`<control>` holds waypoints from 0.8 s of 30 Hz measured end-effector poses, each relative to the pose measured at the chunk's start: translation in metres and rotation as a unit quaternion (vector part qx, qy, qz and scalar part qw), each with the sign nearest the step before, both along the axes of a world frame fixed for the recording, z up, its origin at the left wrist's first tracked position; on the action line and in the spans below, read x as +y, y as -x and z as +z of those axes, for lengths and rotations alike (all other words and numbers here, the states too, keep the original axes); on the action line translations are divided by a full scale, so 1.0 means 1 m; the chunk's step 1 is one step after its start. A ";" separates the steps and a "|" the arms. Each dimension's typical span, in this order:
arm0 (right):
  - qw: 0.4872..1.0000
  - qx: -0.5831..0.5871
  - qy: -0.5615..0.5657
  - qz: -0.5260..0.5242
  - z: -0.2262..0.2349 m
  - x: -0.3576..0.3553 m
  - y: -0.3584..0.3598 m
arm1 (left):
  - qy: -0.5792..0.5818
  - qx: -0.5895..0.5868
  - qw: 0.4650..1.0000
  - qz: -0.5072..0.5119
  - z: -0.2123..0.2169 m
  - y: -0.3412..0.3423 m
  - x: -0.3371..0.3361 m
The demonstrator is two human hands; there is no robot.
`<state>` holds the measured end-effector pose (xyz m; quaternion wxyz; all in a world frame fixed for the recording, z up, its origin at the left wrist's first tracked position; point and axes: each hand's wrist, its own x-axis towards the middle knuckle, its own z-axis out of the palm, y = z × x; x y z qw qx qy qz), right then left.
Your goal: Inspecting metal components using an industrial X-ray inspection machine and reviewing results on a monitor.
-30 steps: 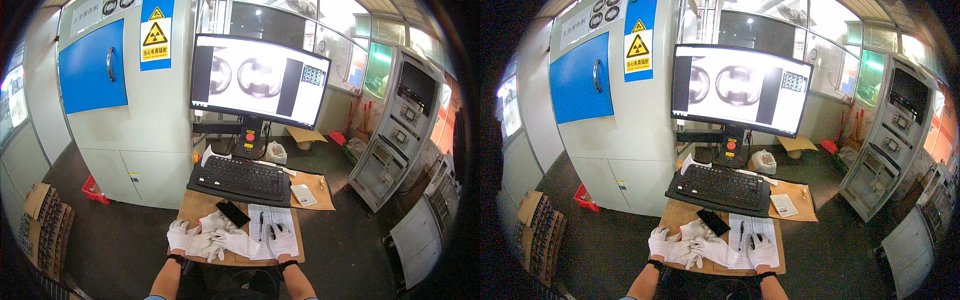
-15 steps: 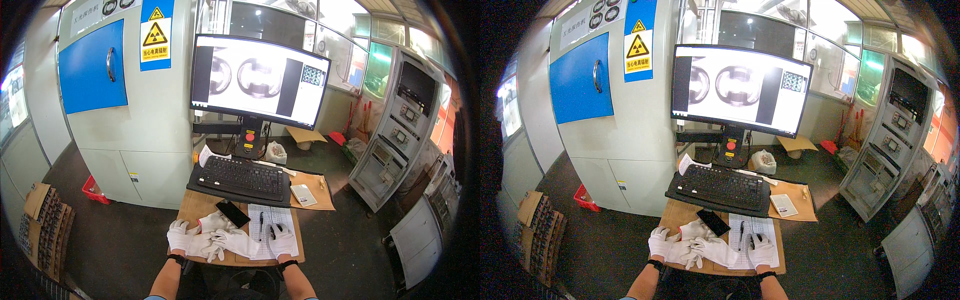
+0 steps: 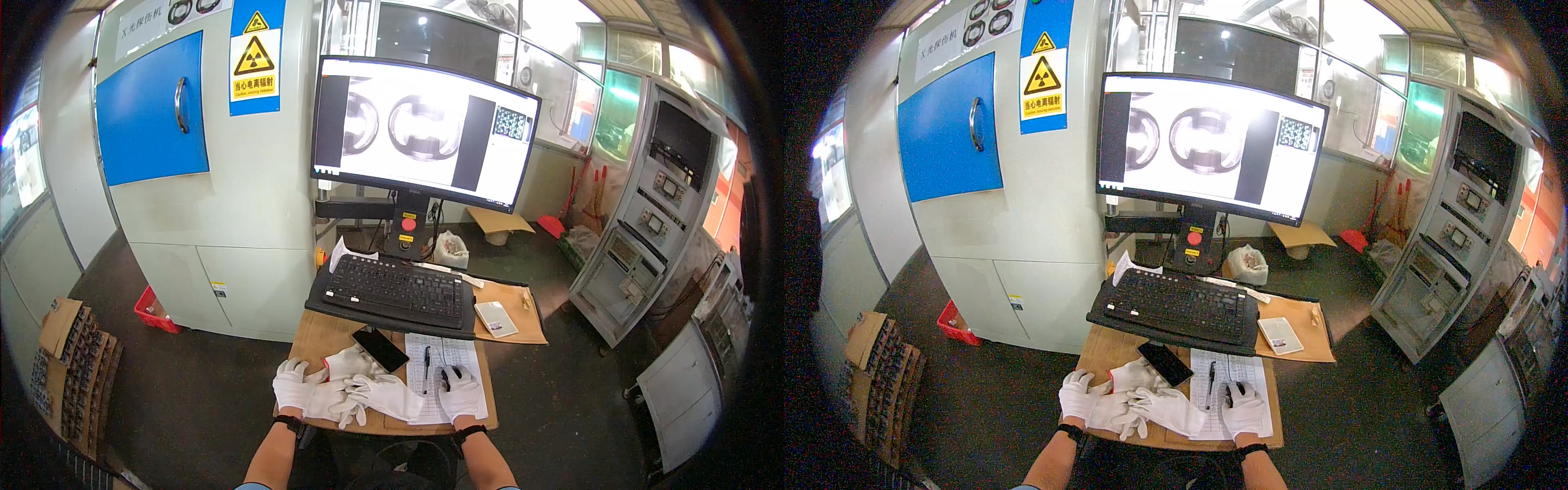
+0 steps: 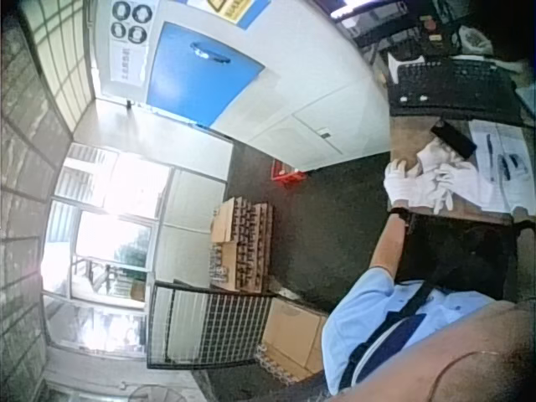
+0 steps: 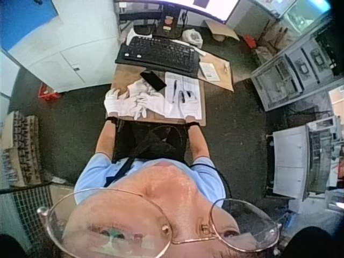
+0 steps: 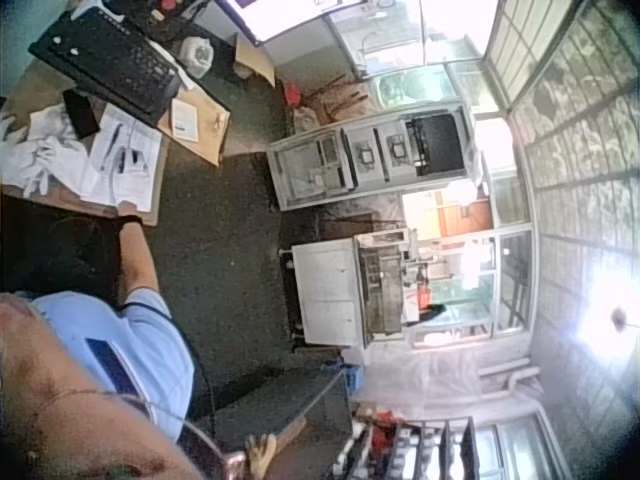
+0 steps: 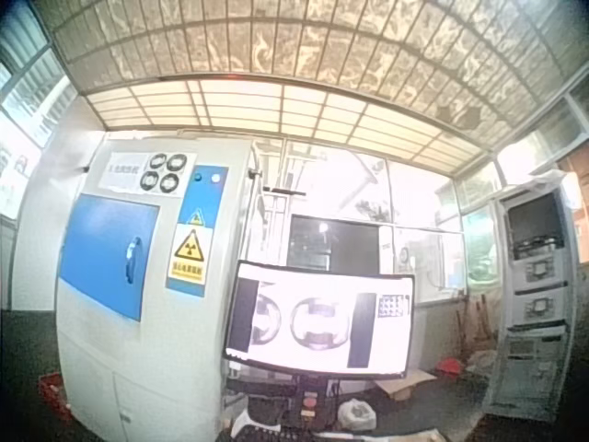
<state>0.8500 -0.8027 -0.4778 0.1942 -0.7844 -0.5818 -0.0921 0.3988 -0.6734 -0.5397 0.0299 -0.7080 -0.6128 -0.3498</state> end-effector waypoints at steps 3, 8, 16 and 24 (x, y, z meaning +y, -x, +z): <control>1.000 0.006 0.003 0.000 0.001 0.000 0.000 | -0.001 0.003 1.000 0.000 -0.003 0.000 0.002; 1.000 0.009 -0.012 0.019 0.001 0.004 0.001 | -0.011 0.019 1.000 0.007 -0.019 0.011 0.009; 0.999 0.019 -0.016 0.021 -0.011 0.004 -0.007 | -0.014 -0.004 1.000 0.008 -0.008 0.000 0.005; 1.000 0.005 -0.018 0.009 -0.005 0.003 -0.003 | -0.007 0.006 1.000 0.009 -0.006 0.001 0.005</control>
